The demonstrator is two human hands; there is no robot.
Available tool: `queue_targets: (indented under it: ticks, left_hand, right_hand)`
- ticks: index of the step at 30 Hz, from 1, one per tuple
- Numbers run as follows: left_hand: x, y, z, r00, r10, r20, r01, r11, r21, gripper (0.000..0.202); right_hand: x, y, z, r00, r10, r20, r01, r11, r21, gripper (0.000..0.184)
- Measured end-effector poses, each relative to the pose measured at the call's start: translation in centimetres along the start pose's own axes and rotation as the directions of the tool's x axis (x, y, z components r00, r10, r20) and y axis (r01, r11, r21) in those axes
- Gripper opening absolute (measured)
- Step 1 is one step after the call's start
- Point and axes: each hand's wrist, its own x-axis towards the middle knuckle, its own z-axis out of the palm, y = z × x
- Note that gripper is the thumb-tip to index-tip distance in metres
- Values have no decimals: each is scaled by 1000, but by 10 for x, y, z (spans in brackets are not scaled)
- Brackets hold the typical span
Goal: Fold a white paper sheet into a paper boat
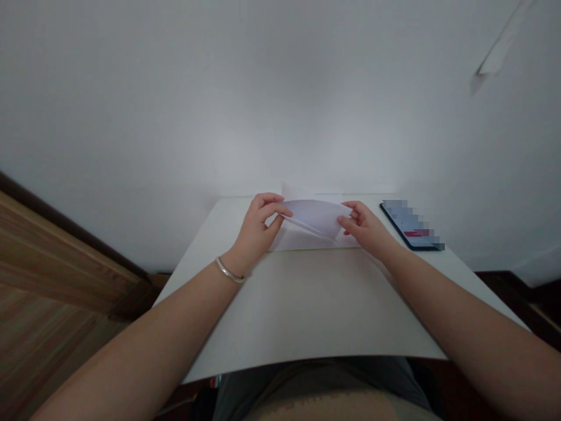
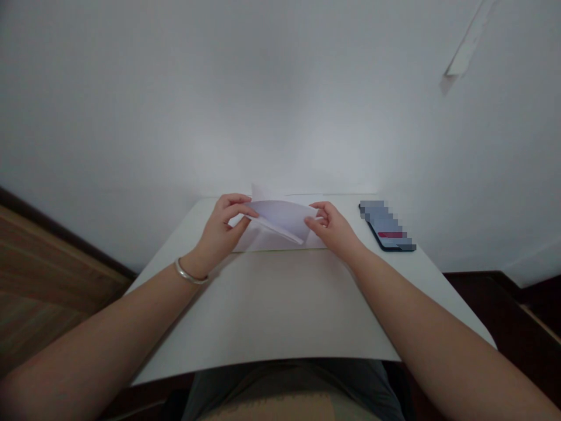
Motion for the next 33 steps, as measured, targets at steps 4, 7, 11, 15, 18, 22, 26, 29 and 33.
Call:
queue_targets:
  ticks: [4,7,11,15,18,22,26,29,33]
  left_hand:
    - [-1,-3,4,997,-70,21,70,997,18,14]
    - [-2,-13,7,988,-155,-1,155,986,60,14]
    - [-1,-27,8,973,-230,3,227,962,153,12]
    - [-1,-37,5,968,-240,74,218,951,220,18]
    - [0,-44,4,965,-244,94,222,954,202,23]
    - [4,-46,3,926,-370,69,373,927,-34,31]
    - [7,-34,2,862,-500,78,501,822,-270,27]
    - [8,-22,1,883,-462,84,470,868,-160,27]
    - [6,-18,2,861,-454,227,487,866,-116,41]
  right_hand:
    - [-4,-4,1,1000,-11,-17,9,992,-128,48]
    - [-9,-11,0,998,19,-62,-33,971,-235,47]
    - [-13,-20,-4,995,42,-89,-72,923,-377,65]
    - [-14,-18,-7,999,38,28,-23,912,-410,40]
    - [-13,-15,-6,995,34,98,6,923,-384,24]
    - [-15,-15,-3,995,-26,95,66,892,-448,28]
    - [-18,-17,-1,989,-25,149,89,891,-445,42]
    - [-20,-18,-3,976,-27,216,131,866,-483,54]
    - [-21,-22,-7,947,-89,309,285,674,-682,50]
